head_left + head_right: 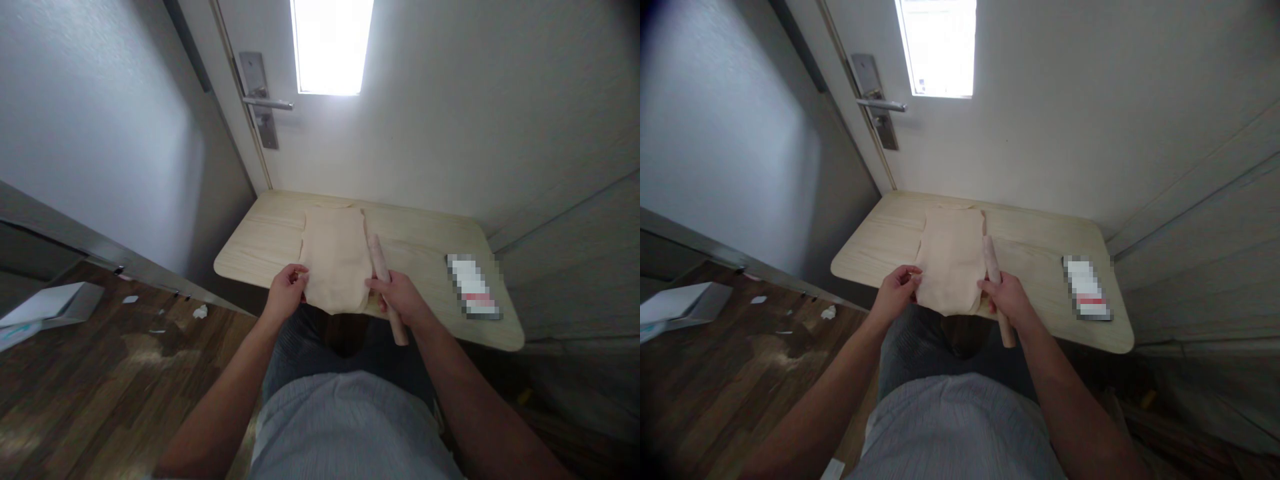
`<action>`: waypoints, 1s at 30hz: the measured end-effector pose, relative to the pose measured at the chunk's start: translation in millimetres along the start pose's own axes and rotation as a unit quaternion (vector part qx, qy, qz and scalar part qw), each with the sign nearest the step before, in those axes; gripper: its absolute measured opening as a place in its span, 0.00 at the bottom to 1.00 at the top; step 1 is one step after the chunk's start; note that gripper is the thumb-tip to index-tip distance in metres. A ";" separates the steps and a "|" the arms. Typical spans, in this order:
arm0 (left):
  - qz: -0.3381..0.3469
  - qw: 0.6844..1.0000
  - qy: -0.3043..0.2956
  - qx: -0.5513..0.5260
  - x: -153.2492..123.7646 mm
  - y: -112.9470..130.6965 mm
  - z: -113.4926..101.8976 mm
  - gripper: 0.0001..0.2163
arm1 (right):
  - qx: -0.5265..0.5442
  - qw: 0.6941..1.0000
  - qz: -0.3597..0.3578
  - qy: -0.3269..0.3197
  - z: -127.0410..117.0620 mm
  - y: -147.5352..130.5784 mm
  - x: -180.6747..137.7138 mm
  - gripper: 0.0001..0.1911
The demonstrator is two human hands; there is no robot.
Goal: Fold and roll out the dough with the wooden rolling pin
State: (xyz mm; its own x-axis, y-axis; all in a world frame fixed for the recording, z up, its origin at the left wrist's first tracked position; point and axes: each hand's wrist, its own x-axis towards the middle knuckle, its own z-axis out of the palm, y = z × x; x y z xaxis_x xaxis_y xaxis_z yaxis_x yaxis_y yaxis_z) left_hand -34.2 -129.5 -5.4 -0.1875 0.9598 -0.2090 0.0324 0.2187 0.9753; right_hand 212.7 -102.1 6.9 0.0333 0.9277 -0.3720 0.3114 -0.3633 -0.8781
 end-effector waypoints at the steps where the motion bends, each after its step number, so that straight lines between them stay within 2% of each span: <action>1: -0.003 1.000 0.002 -0.003 -0.9 0.6 -0.6 0.11 | -0.001 1.000 -0.004 -0.005 -0.1 -0.2 -1.7 0.06; 4: 0.007 1.000 0.004 -0.019 -4.2 2.9 -2.2 0.11 | 0.032 0.999 -0.014 -0.018 -0.1 -1.0 -7.1 0.05; 8: 0.037 0.999 0.004 -0.038 -9.2 1.8 -2.9 0.11 | 0.097 0.995 -0.024 -0.022 0.6 3.1 -12.8 0.10; 11: 0.032 0.999 0.016 -0.008 -13.0 -4.3 -5.0 0.10 | 0.071 0.997 -0.011 -0.014 -0.4 10.0 -15.2 0.10; 14: 0.050 0.992 0.018 0.114 -17.3 -9.4 -12.1 0.07 | -0.012 1.000 0.007 -0.012 -6.5 15.1 -17.7 0.09; 17: 0.078 0.954 0.019 0.289 -19.3 -4.6 -20.9 0.06 | -0.130 0.991 -0.008 0.018 -16.3 11.9 -22.2 0.14; 19: 0.089 0.929 0.039 0.356 -16.5 5.9 -21.7 0.06 | -0.214 0.975 -0.053 0.034 -19.8 3.5 -25.5 0.17; 21: 0.129 0.923 0.054 0.359 -9.2 19.8 -14.8 0.07 | -0.296 0.947 -0.124 0.026 -16.9 -8.7 -27.4 0.18; 23: 0.209 0.919 0.070 0.327 1.4 32.7 -0.3 0.09 | -0.375 0.905 -0.200 0.017 -7.1 -21.3 -26.2 0.19; 25: 0.288 0.902 0.087 0.310 13.2 39.7 18.5 0.10 | -0.443 0.857 -0.260 0.028 6.2 -29.5 -21.9 0.18; 27: 0.327 0.879 0.071 0.339 23.6 39.2 36.5 0.12 | -0.487 0.822 -0.292 0.048 17.8 -29.9 -16.4 0.17; 30: 0.314 0.848 0.004 0.426 33.3 28.4 53.7 0.13 | -0.497 0.804 -0.306 0.110 24.0 -16.7 -10.1 0.19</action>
State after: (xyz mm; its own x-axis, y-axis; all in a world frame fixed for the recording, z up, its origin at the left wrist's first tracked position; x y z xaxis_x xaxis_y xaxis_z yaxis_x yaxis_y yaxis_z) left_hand 13.2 -81.9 11.5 0.1236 0.9339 0.3355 0.8259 -0.2843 0.4869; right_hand 184.4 -107.5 18.1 -0.2820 0.9389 0.1973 0.9356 0.3146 -0.1600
